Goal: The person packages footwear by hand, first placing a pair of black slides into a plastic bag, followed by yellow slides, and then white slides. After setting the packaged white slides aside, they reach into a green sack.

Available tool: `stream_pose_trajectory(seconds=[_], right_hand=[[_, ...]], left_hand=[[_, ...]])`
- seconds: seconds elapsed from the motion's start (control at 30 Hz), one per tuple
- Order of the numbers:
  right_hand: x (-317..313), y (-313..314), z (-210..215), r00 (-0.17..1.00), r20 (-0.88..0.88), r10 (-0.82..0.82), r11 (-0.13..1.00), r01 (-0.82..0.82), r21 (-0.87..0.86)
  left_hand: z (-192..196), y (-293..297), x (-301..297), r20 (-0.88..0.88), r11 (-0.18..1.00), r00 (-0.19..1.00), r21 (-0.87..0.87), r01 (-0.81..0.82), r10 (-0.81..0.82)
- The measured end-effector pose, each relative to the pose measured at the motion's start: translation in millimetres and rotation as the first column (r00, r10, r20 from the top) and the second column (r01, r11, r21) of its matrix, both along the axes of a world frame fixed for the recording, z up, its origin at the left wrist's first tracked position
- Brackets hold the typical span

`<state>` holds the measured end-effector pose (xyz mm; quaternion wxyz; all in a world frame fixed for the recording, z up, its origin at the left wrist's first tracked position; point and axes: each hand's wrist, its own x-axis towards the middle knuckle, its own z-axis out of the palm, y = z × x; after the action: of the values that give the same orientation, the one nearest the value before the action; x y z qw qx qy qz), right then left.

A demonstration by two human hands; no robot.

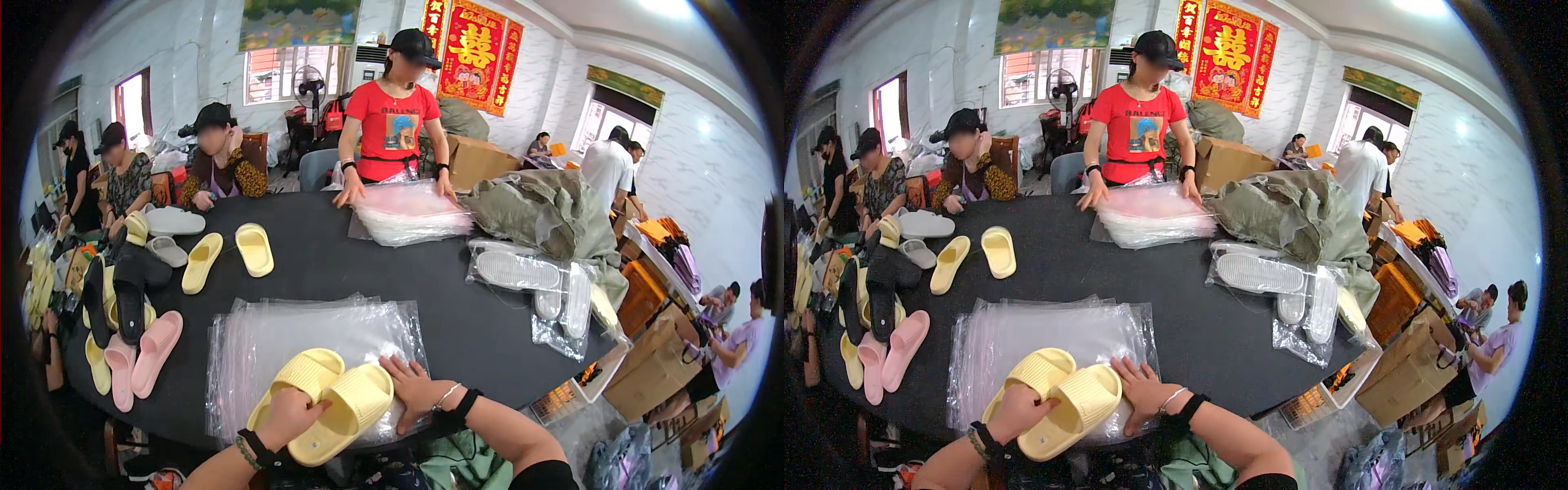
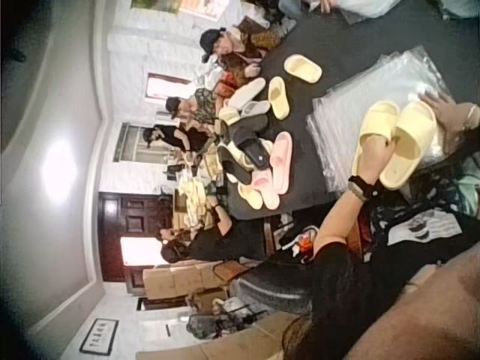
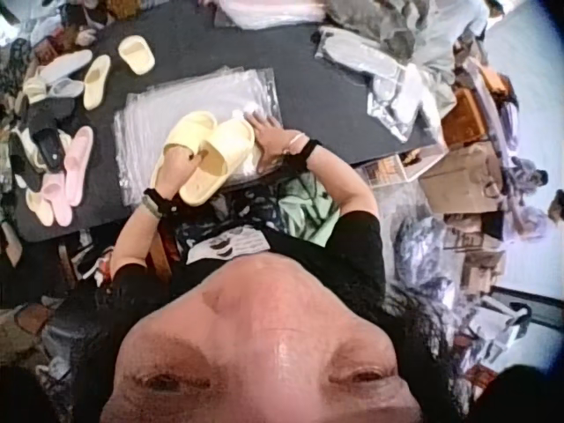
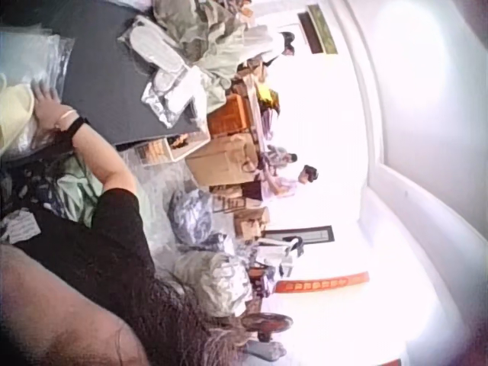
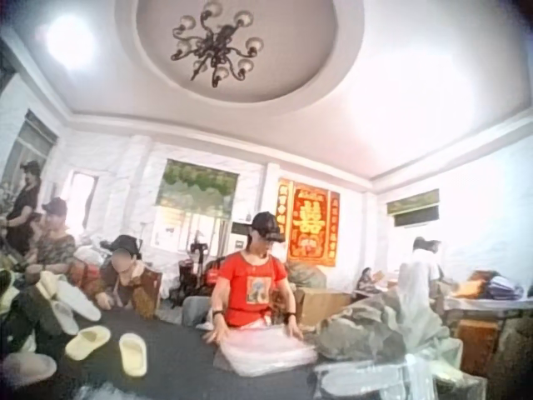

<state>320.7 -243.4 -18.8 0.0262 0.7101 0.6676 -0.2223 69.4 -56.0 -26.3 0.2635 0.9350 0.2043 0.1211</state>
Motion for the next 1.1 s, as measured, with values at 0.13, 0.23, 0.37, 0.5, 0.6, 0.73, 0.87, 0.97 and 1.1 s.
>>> stream_pose_trajectory(seconds=[0.13,0.23,0.37,0.5,0.6,0.73,0.87,0.97,1.1], right_hand=[[1.7,-0.9,-1.7,1.000,-0.022,-0.009,1.000,0.009,0.006],[3.6,-1.8,-1.2,0.999,-0.029,-0.016,1.000,0.017,0.018],[7.6,-3.0,-6.0,0.999,-0.041,-0.017,0.999,0.018,0.032],[6.6,-6.3,0.5,0.999,-0.049,-0.021,0.999,0.022,0.035],[2.3,-2.9,2.6,0.999,-0.052,0.008,0.999,-0.006,0.039],[-7.9,8.8,6.0,0.998,-0.061,0.013,1.000,-0.014,-0.012],[-11.2,15.1,26.8,0.998,0.043,-0.050,0.981,0.057,-0.184],[3.6,-4.7,18.7,0.996,0.068,-0.051,0.991,0.059,-0.117],[4.5,7.5,2.1,1.000,0.015,-0.003,0.999,0.003,-0.045]], left_hand=[[5.0,0.5,3.9,-0.080,0.990,0.995,-0.116,-0.073,0.064],[3.9,0.0,5.9,-0.157,0.994,0.986,-0.081,-0.074,0.061],[-16.4,5.8,7.0,-0.065,0.999,0.997,-0.037,-0.031,0.029],[-15.5,6.5,2.8,0.072,0.993,0.996,-0.111,-0.040,0.048],[-14.0,20.0,-21.0,0.068,0.990,0.998,-0.143,0.009,0.000],[40.2,33.8,-44.1,0.323,0.987,0.940,-0.072,0.140,-0.110],[74.6,79.1,-65.7,0.278,0.991,0.961,0.131,-0.037,-0.001],[92.2,102.4,-86.0,0.165,0.933,0.954,0.223,-0.281,0.248],[108.2,102.4,-117.4,0.480,0.928,0.853,0.185,-0.324,0.203]])
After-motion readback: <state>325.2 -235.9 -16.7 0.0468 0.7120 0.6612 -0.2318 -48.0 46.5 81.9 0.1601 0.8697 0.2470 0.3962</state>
